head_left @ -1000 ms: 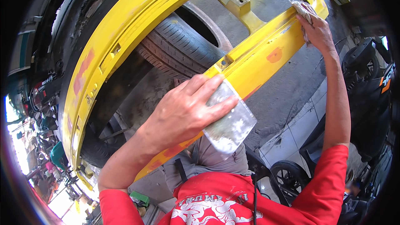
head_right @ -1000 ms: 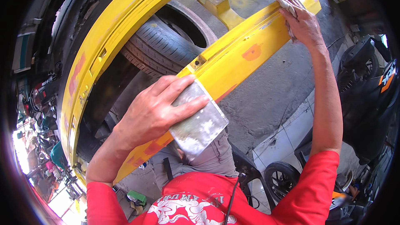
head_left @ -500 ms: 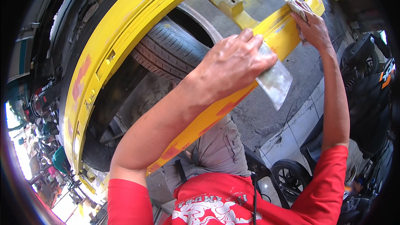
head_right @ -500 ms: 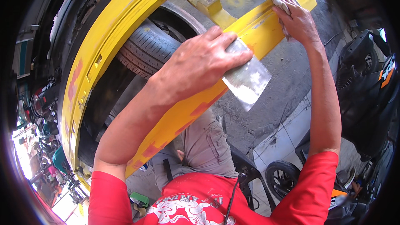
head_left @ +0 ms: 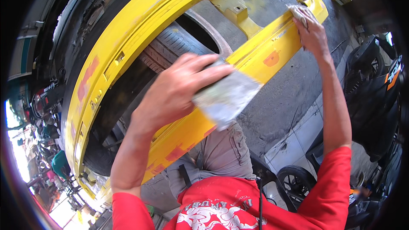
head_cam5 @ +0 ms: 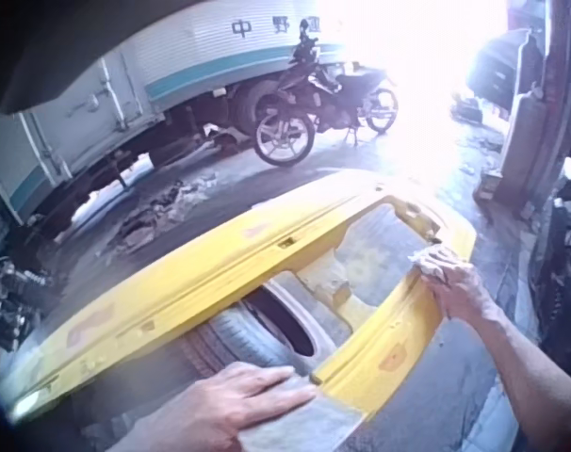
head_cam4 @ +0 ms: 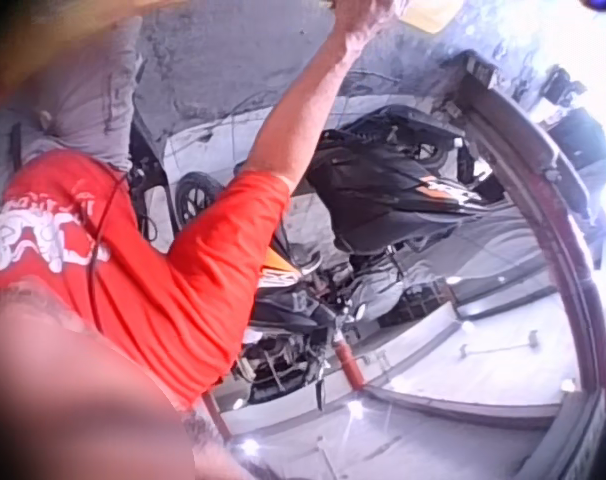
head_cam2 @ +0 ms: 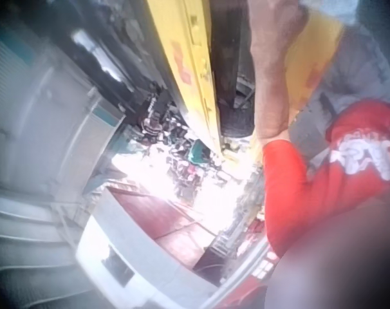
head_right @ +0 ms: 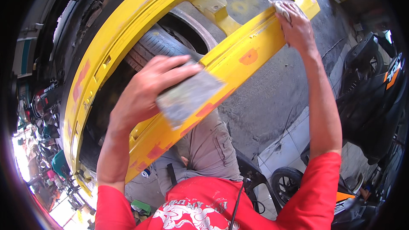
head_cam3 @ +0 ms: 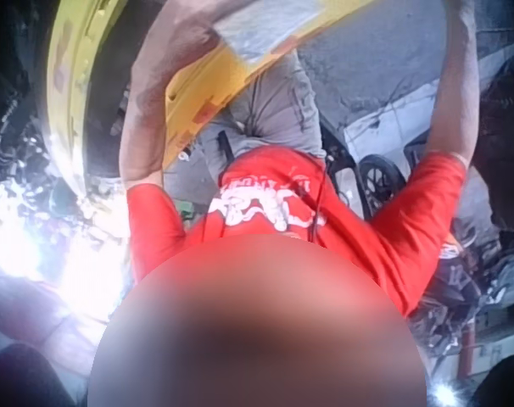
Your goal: The person sands a yellow car bumper with a sanding block and wipes it with a cloth. They repeatedly sand and wipe different sections of the bumper's surface.
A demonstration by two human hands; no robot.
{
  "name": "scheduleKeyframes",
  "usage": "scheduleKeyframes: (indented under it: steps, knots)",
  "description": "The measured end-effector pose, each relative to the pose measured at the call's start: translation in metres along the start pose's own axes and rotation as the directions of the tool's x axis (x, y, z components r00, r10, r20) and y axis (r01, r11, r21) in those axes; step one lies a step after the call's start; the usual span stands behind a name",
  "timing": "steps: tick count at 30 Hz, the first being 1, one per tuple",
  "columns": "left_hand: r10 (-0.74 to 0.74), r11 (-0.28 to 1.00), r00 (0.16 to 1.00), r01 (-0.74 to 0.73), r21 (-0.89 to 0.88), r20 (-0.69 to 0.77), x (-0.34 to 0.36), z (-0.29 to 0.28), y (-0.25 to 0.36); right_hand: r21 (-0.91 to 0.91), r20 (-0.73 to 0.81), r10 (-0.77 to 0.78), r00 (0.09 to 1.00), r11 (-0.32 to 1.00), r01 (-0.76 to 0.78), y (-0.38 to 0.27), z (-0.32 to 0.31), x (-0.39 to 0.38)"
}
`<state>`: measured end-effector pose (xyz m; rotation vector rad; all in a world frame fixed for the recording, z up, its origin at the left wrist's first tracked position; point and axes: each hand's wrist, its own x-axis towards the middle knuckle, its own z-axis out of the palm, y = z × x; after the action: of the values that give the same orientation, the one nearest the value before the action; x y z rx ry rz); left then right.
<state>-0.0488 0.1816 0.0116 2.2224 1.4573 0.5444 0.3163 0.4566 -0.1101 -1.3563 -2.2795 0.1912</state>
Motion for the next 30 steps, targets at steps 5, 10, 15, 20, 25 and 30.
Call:
scheduleKeyframes:
  steps: [5, 10, 15, 20, 25, 30]
  knots:
    - [-0.263, 0.964, 0.957, 0.258, -0.055, -0.121, -0.105, -0.048, 0.023, 0.058, -0.117, -0.408, 0.905, 0.907, 0.416, -0.133, 0.002, -0.091]
    - [-0.325, 0.943, 0.908, 0.289, -0.167, -0.263, -0.131, -0.047, 0.046, 0.588, 0.117, -0.463, 0.879, 0.745, 0.314, -0.348, 0.003, -0.216]
    - [-0.295, 0.955, 0.917, 0.284, -0.081, -0.267, -0.144, -0.053, 0.062, 0.651, 0.103, -0.637, 0.764, 0.624, 0.432, -0.362, 0.005, -0.227]
    - [-0.328, 0.943, 0.919, 0.307, -0.127, -0.219, -0.167, -0.055, 0.066, 0.093, 0.104, -0.49, 0.865, 0.871, 0.482, -0.199, -0.01, -0.142]
    - [-0.107, 0.994, 0.993, 0.107, -0.018, -0.042, -0.134, -0.013, 0.058, 0.119, 0.105, 0.057, 0.993, 0.99, -0.069, -0.033, -0.012, -0.03]
    - [0.05, 0.987, 0.997, -0.04, 0.159, -0.062, -0.079, 0.027, 0.042, -0.113, 0.259, 0.314, 0.913, 0.949, -0.294, 0.023, -0.015, 0.019]
